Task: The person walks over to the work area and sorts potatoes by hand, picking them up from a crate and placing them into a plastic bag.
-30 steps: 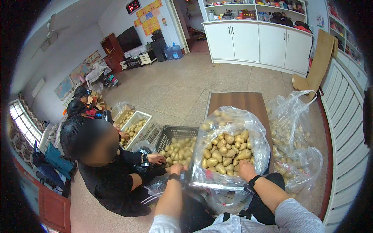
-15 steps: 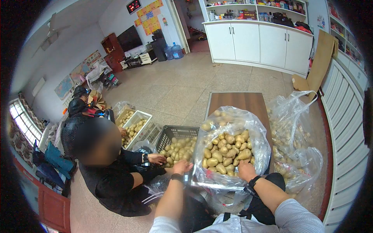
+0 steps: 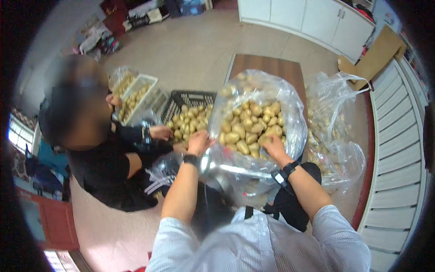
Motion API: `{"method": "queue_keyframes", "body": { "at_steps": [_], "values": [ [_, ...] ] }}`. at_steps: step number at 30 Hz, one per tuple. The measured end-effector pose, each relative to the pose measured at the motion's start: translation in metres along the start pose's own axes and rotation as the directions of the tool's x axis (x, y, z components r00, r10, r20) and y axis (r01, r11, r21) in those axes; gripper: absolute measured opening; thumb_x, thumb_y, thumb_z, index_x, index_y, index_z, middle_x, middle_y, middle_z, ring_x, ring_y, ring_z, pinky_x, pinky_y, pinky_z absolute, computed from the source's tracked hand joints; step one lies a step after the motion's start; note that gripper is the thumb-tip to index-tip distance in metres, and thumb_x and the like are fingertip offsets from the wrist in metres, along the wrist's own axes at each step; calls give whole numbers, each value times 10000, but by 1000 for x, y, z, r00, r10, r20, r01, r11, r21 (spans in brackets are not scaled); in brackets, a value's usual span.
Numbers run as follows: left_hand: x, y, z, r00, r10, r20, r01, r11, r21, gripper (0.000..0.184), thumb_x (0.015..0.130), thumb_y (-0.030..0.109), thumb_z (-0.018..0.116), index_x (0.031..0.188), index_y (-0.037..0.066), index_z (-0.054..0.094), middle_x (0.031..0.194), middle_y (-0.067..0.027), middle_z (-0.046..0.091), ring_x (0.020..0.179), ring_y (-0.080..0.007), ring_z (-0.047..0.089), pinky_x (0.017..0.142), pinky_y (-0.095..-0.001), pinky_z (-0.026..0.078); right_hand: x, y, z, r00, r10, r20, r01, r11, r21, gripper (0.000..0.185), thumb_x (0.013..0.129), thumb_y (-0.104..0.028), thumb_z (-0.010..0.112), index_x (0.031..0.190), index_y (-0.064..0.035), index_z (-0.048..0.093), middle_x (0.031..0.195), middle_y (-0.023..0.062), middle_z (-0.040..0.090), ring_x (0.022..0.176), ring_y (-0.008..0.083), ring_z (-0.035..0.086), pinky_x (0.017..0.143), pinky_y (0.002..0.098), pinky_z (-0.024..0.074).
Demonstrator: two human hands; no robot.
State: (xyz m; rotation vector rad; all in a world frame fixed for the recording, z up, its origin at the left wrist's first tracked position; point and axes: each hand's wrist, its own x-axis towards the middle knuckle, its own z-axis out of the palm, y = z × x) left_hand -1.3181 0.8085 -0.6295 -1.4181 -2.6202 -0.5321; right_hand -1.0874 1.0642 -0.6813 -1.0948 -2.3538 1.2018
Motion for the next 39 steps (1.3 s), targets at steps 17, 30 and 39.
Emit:
{"method": "queue_keyframes", "body": {
  "at_steps": [17,30,39],
  "values": [
    [13,62,-9,696,-244,675,621,-267,-737,346,934,206,571,1213,32,464,1107,-128,545,814,-269,643,666,-370,573,-28,-102,-24,756,108,646,-612,466,639,384,907,-482,517,974,-105,551,749,38,557,495,111,415,443,255,315],
    [6,98,-18,668,120,734,744,-114,-659,544,902,278,640,1306,-12,420,1138,-126,584,906,-226,667,683,-331,583,-43,-122,-15,717,196,669,-610,640,467,532,894,-665,439,799,-142,459,468,-60,281,383,103,291,394,268,245],
    [5,80,-14,739,91,668,671,-189,-717,462,883,197,668,1258,20,463,1017,-96,625,767,-194,655,649,-315,567,-30,-107,-3,877,57,477,-310,825,472,413,979,-413,442,851,-38,559,576,25,491,441,135,461,415,266,361]
  ]
}}
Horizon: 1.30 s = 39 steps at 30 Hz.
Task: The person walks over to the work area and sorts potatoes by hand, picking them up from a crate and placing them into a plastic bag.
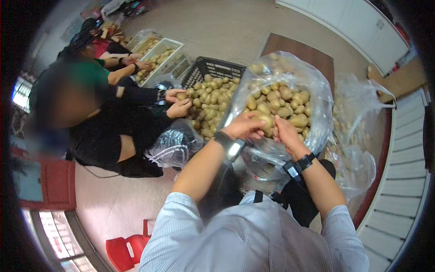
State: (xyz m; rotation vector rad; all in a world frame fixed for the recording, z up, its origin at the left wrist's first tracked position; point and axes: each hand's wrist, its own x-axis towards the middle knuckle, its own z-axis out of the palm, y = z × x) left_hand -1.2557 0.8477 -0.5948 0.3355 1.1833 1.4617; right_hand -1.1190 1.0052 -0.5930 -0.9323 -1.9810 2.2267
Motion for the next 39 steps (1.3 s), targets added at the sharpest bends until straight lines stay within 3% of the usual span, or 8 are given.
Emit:
{"method": "queue_keyframes", "body": {
  "at_steps": [5,7,16,25,33,37,38,39],
  "values": [
    [-2,10,-17,969,129,-209,-161,976,-144,412,873,191,677,1217,36,512,1036,-77,624,805,-187,636,676,-309,568,12,35,-31,983,-98,-157,69,981,-180,259,916,-266,557,869,-13,587,666,55,573,623,164,586,543,297,446],
    [-7,18,-23,942,161,-293,-215,963,-163,303,884,205,668,1122,51,559,1030,-76,621,827,-192,618,710,-303,562,20,58,-48,922,-343,-182,225,854,-470,236,862,-242,595,879,-6,600,717,98,618,681,242,619,633,364,485],
    [3,6,-87,855,64,-515,-250,920,-301,307,933,215,596,1163,27,523,1054,-124,578,852,-276,610,749,-362,568,11,75,-57,946,-323,15,194,531,-825,274,779,-223,647,974,-32,629,942,188,660,900,358,628,796,405,497],
    [7,-12,-135,780,27,-625,-293,899,-326,320,941,136,527,1204,-34,461,1090,-158,563,868,-315,637,748,-394,589,1,64,-49,990,-137,38,94,431,-898,444,777,-315,668,1125,-46,613,1162,223,599,1042,354,598,872,423,486],
    [25,-41,-202,759,11,-652,-288,903,-320,420,885,86,459,1216,-151,352,1086,-259,561,822,-399,670,641,-413,610,-7,54,-34,944,-281,173,257,297,-920,453,771,-304,676,1160,-102,565,1051,179,616,970,359,603,805,437,492],
    [19,-38,-188,569,-67,-819,-367,871,-327,338,864,115,500,1117,-106,530,1056,-263,628,830,-356,686,639,-407,564,-12,47,-26,955,-256,150,219,267,-938,429,767,-278,660,1153,-125,555,1022,168,618,925,361,614,772,450,502],
    [35,-65,-236,532,348,-772,122,871,476,291,853,139,527,1035,-78,595,1026,-260,646,839,-355,683,666,-416,545,-10,52,-27,955,-256,146,215,268,-939,429,767,-278,660,1153,-125,555,1022,168,618,925,361,614,772,450,502],
    [34,-64,-240,694,565,-447,482,97,871,262,842,163,555,953,-51,659,996,-257,664,847,-354,680,692,-426,527,-7,55,-25,948,-278,154,230,267,-936,417,766,-264,653,1145,-124,553,1013,167,615,922,362,614,771,453,502]
  ]
}}
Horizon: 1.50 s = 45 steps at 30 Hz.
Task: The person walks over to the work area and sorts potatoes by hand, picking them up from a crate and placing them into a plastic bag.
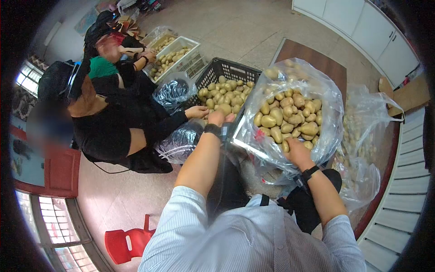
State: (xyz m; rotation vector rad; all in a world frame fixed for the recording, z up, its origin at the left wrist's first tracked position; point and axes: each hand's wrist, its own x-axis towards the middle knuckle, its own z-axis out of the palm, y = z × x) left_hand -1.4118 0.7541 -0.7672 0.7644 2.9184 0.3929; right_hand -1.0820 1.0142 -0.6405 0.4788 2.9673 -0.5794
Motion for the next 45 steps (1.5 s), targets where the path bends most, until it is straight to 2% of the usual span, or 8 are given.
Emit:
{"method": "queue_keyframes", "body": {
  "at_steps": [6,8,9,11,22,25,34,45],
  "values": [
    [-14,23,-22,992,-95,78,110,969,-221,193,855,146,544,930,-11,626,960,-208,618,847,-369,657,709,-432,544,-2,1,6,1000,-3,-13,3,1000,2,382,765,-185,620,1134,-124,545,1008,174,591,909,376,609,770,461,505],
    [-21,44,-35,949,-213,234,310,479,-821,162,874,114,519,965,-6,579,968,-179,587,830,-357,654,685,-421,566,-1,5,13,1000,-5,-30,5,1000,6,380,767,-162,612,1138,-125,542,1012,177,585,911,379,606,771,462,505],
    [-26,60,-47,899,-248,361,386,57,-921,149,884,98,506,983,-3,556,972,-164,572,821,-352,652,673,-416,577,-1,6,15,999,12,-47,-10,999,37,367,774,-139,600,1136,-117,543,1016,186,582,919,385,600,783,467,498],
    [-35,84,-67,864,-204,460,400,-276,-874,134,902,65,481,1018,3,509,980,-135,542,804,-340,649,649,-405,598,0,9,19,997,30,-64,-26,997,66,356,782,-115,588,1135,-110,544,1020,195,580,927,392,593,795,473,491],
    [-66,163,-114,859,44,510,510,29,-860,357,952,191,545,1235,13,421,1110,-126,536,871,-287,641,699,-391,582,18,31,29,964,122,-235,29,832,553,414,946,-298,532,1188,37,523,1070,276,610,1010,415,584,871,431,458],
    [-75,180,-113,851,66,521,519,51,-853,310,945,195,561,1185,22,468,1077,-121,559,788,-254,655,664,-368,577,19,21,16,980,196,21,-140,614,777,383,957,-325,511,973,49,590,732,109,596,673,218,562,618,350,444],
    [-98,216,-108,771,235,591,537,259,-803,285,943,231,572,1118,10,528,1053,-118,587,702,-225,663,592,-338,572,13,-23,-19,975,126,185,-220,383,897,363,991,-372,473,820,-56,526,549,-33,407,468,72,359,432,241,308],
    [-102,221,-110,643,403,651,614,238,-753,366,949,207,560,1215,-11,435,1058,-159,580,797,-288,681,654,-375,596,20,-31,-15,994,104,-15,-55,643,764,444,995,-387,455,767,-19,556,538,18,468,474,110,424,453,289,351]
  ]
}}
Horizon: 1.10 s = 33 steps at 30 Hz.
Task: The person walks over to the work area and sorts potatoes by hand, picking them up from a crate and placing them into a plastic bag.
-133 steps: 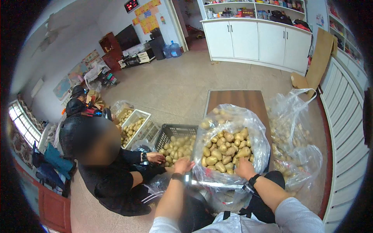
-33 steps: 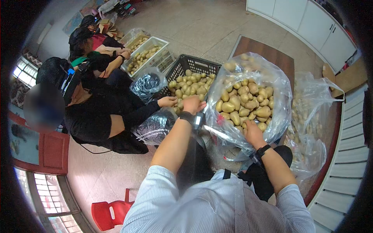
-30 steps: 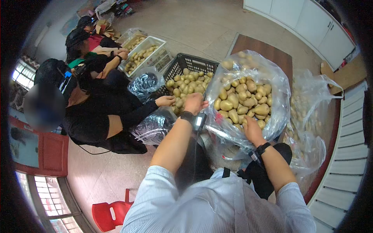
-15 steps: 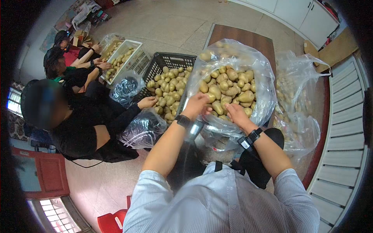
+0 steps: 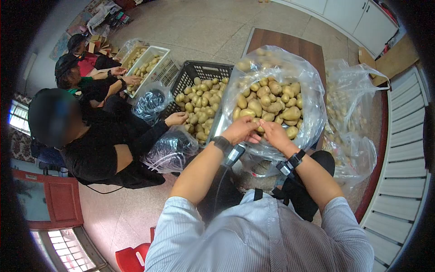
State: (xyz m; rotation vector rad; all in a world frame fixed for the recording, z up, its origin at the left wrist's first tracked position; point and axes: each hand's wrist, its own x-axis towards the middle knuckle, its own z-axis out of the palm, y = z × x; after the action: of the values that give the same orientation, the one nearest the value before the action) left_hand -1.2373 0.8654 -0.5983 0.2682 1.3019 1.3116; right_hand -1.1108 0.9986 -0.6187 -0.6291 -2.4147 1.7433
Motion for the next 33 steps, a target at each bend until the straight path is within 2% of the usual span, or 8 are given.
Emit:
{"method": "queue_keyframes", "body": {
  "at_steps": [2,4,7,13,15,20,31,33],
  "values": [
    [0,-2,-1,1000,-3,2,3,1000,-6,359,947,199,560,1210,-12,437,1054,-161,579,802,-293,682,658,-376,597,-1,-2,2,999,-38,-28,36,997,-75,459,995,-384,453,762,-6,567,545,37,487,484,127,445,466,306,366],
    [-1,-1,0,1000,-2,-15,2,1000,-3,359,943,179,560,1215,-14,428,1051,-161,578,817,-302,684,662,-375,599,0,-3,2,993,-113,-33,105,979,-177,472,973,-379,444,849,40,622,695,222,602,659,359,598,621,437,452],
    [0,-2,-5,999,23,-43,-23,1000,-7,349,947,162,542,1222,-17,423,1061,-163,578,826,-305,685,665,-370,601,-3,-6,0,1000,-15,-1,14,993,-119,417,963,-338,456,867,32,624,748,238,620,731,387,611,660,465,448],
    [-7,7,-13,967,134,-215,-163,979,-123,316,952,137,515,1214,-22,437,1061,-173,582,846,-299,679,679,-362,601,3,30,-18,965,-171,-197,108,949,-297,269,913,-248,536,884,8,613,807,228,635,776,397,609,696,465,463],
    [-6,12,-19,958,135,-254,-174,975,-139,308,950,136,519,1205,-18,439,1058,-172,582,859,-304,673,680,-366,600,0,36,-31,974,-110,-198,49,956,-289,229,887,-230,563,870,-7,609,834,217,641,798,396,616,711,458,476],
    [0,11,-42,910,161,-383,-258,941,-217,264,942,110,514,1151,-24,426,1055,-189,546,892,-339,651,726,-401,594,-8,50,-46,984,4,-176,-96,849,-519,206,823,-220,606,911,-34,605,868,185,655,857,385,626,742,462,487],
    [24,-7,-113,887,187,-423,-357,858,-370,240,928,29,485,1131,-54,386,1080,-194,484,933,-407,616,791,-490,576,-23,47,-29,997,75,19,-35,647,-762,271,810,-222,586,1015,-44,590,964,181,668,912,358,653,753,470,525],
    [34,-19,-130,844,191,-502,-408,836,-367,281,871,215,610,981,-27,518,953,-206,589,854,-393,637,748,-460,551,-19,58,-27,992,129,13,-67,593,-803,266,826,-197,552,1033,-30,577,966,183,665,908,355,654,748,454,531]
  ]
}}
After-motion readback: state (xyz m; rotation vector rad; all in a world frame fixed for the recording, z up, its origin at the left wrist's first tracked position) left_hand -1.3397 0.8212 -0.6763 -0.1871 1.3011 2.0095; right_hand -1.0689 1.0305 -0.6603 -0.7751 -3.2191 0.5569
